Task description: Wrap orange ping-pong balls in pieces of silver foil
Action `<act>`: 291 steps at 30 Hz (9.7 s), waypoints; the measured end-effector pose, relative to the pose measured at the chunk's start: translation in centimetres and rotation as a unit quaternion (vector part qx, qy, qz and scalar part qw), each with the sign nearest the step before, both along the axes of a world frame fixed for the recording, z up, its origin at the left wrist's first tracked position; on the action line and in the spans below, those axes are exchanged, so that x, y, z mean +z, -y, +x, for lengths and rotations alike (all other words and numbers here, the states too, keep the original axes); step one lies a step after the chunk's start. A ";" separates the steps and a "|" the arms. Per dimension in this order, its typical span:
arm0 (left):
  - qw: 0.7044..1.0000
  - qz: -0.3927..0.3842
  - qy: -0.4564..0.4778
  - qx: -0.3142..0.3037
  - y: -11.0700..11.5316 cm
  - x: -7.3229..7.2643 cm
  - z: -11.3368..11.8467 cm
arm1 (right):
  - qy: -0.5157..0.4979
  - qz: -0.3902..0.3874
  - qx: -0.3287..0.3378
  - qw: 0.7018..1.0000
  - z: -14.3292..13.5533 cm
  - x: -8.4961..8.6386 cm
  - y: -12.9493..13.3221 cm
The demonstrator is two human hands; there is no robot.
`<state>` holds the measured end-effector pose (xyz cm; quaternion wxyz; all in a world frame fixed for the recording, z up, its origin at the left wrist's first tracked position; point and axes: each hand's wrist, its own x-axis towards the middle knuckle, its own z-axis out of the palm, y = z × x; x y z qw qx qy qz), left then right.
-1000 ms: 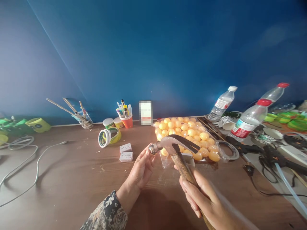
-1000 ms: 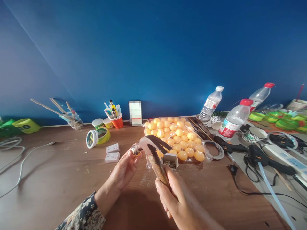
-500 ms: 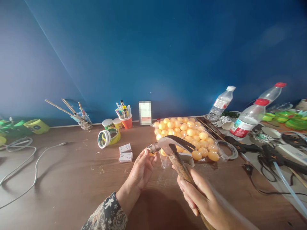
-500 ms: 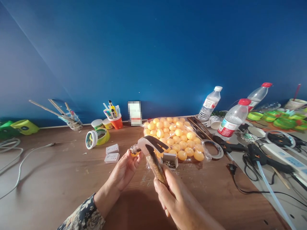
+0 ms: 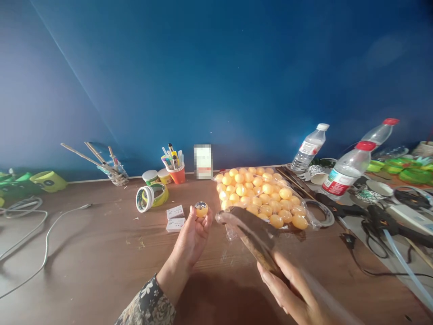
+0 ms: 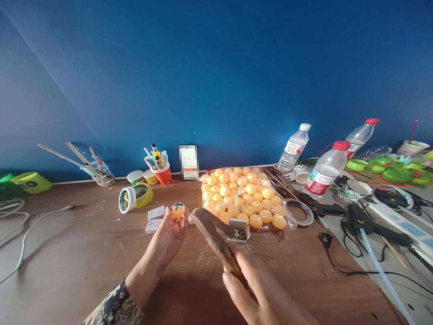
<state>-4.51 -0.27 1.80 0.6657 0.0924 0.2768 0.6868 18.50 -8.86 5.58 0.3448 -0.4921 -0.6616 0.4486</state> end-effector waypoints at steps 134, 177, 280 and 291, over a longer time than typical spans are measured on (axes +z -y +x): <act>0.964 0.080 -0.222 -0.120 2.0 0.1 1.4 | -0.287 -0.101 0.029 0.952 -5.8 -1.3 -9.5; 0.960 0.090 -0.244 -0.102 1.9 -0.2 1.8 | -0.300 -0.209 0.047 0.930 -5.4 -1.3 -9.4; 0.952 0.111 -0.268 -0.099 2.0 -0.9 1.8 | -0.326 -0.197 0.058 0.923 -5.3 -1.2 -9.2; 0.938 0.116 -0.315 -0.086 1.9 -1.4 1.7 | -0.310 -0.182 0.045 0.932 -5.3 -1.3 -9.2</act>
